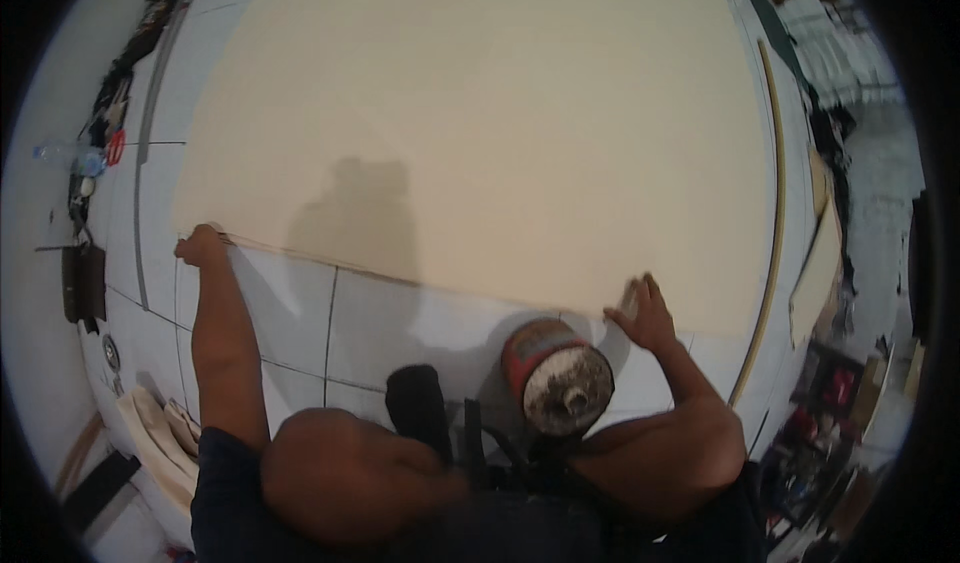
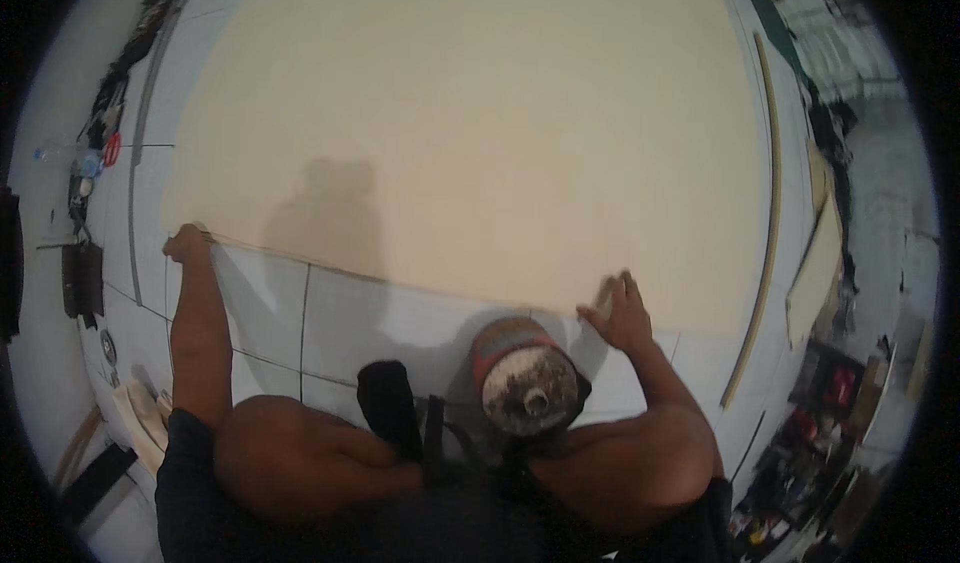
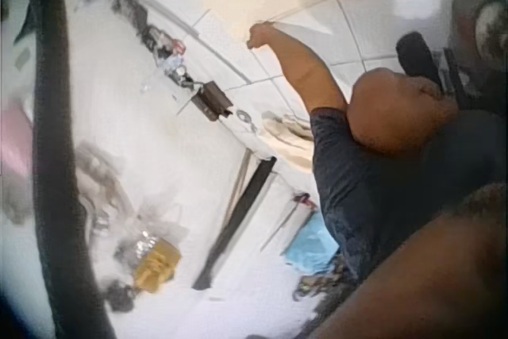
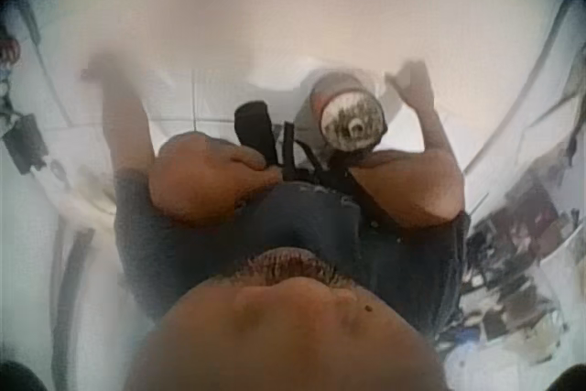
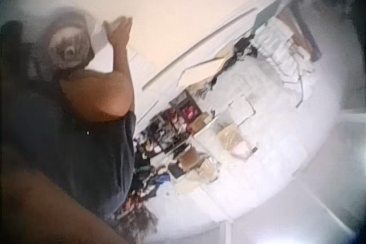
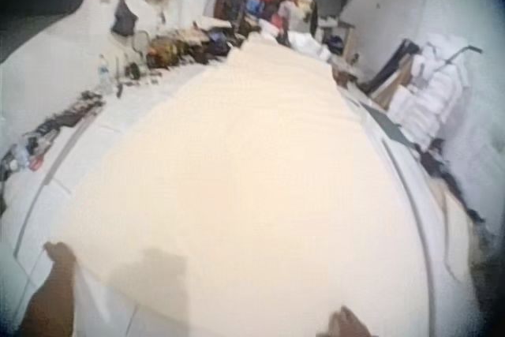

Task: The person spreads a large piece of off-white fabric on the floor, uses a wooden stick to measure and mark a line, and then cuts the fabric along the line with scissors. The person repeats the process to cut another section.

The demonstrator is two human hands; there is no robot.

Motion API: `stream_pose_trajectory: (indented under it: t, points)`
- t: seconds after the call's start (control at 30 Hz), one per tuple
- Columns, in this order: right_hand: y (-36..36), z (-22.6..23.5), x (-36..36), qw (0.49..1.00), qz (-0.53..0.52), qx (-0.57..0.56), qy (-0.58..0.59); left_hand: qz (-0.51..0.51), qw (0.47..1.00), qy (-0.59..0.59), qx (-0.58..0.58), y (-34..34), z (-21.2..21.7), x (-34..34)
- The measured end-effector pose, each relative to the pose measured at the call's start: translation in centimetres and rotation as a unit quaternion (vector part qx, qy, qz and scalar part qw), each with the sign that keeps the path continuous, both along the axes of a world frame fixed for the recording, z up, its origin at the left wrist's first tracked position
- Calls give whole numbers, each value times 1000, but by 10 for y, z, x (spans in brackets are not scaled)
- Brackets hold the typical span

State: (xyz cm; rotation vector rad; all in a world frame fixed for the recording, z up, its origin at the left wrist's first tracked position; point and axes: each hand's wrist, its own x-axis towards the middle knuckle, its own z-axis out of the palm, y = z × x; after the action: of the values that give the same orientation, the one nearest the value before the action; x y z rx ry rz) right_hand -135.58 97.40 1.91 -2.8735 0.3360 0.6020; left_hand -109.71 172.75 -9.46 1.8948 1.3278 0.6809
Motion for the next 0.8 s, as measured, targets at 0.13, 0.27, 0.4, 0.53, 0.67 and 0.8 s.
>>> stream_pose_trajectory:
  t: [0.13, 0.27, 0.4, 0.53, 0.67, 0.8]
  points:
    - [1, 9, -4, 1000, 3, -13, -6, -298, 913, -29, 276, -120, 44, 4]
    - [-4, 1, -22, 998, -26, -58, 17, -602, 697, 66, 383, -297, 74, -56]
    - [2, -14, -6, 999, 13, -45, 14, -639, 662, 163, 356, -283, 41, -74]
    - [6, 23, 1, 999, -42, 2, -26, -635, 658, 150, 375, -285, 31, -82]
    - [47, 81, 2, 946, 135, 252, -150, -643, 657, 140, 368, -288, 31, -86]
    - [74, 88, -18, 850, 375, 341, -144, -654, 664, 115, 345, -291, 28, -84]
